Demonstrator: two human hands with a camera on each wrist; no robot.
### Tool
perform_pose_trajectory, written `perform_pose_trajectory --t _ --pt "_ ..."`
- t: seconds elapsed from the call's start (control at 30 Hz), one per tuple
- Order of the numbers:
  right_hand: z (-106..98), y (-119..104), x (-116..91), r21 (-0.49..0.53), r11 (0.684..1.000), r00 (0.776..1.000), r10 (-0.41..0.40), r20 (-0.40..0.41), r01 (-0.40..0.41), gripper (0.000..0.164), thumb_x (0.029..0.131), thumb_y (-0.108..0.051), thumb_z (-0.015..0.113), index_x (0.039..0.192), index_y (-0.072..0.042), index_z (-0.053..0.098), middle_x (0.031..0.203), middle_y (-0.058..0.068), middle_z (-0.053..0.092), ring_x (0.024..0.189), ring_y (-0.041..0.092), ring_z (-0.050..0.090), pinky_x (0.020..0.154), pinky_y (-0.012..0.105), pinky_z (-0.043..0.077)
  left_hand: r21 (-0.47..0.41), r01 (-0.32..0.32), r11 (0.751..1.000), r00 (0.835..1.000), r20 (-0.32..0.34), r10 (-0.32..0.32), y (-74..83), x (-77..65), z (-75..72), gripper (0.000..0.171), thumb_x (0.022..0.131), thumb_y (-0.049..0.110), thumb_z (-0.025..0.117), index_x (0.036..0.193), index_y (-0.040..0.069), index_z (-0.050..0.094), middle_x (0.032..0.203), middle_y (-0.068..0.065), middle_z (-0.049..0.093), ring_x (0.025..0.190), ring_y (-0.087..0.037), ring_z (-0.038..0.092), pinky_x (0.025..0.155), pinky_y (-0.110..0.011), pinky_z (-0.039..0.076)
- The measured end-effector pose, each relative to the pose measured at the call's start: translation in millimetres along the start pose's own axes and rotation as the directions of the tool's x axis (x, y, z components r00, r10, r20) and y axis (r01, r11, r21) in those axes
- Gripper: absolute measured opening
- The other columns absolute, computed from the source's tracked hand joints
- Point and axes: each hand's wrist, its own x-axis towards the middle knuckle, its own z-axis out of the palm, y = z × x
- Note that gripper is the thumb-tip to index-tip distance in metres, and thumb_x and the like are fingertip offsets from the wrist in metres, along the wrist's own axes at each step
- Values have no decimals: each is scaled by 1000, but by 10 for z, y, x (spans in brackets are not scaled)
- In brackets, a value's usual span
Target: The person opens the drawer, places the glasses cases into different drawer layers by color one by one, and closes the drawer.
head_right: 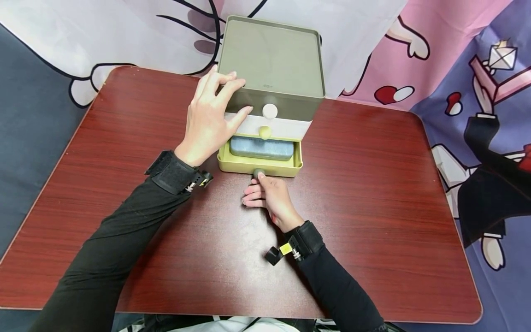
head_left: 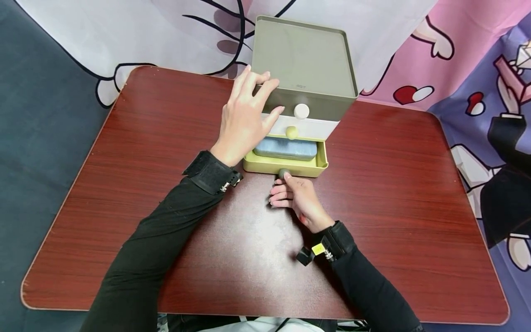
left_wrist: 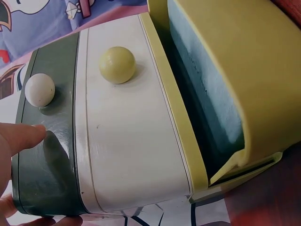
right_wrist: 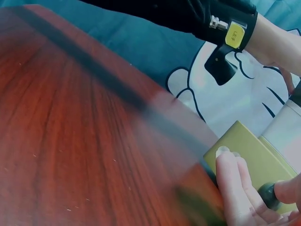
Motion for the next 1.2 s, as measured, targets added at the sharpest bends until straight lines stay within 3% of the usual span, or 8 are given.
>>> perform_pose_trajectory --t 0.33,1.2 --pt "15 -59 124 -40 999 1000 -22 -12 22 46 104 -28 41 114 16 50 71 5 70 62 17 70 65 35 60 1 5 1000 1000 6 -5 12 5 -3 41 88 35 69 125 17 62 133 -4 54 145 -24 31 73 -49 58" --pt "35 -174 362 -31 998 996 -63 -59 61 37 105 -27 39 99 7 53 65 4 68 56 18 69 60 34 59 14 13 1000 1000 12 -13 8 4 6 42 88 36 69 126 18 61 134 -4 54 145 -24 31 70 -49 58"
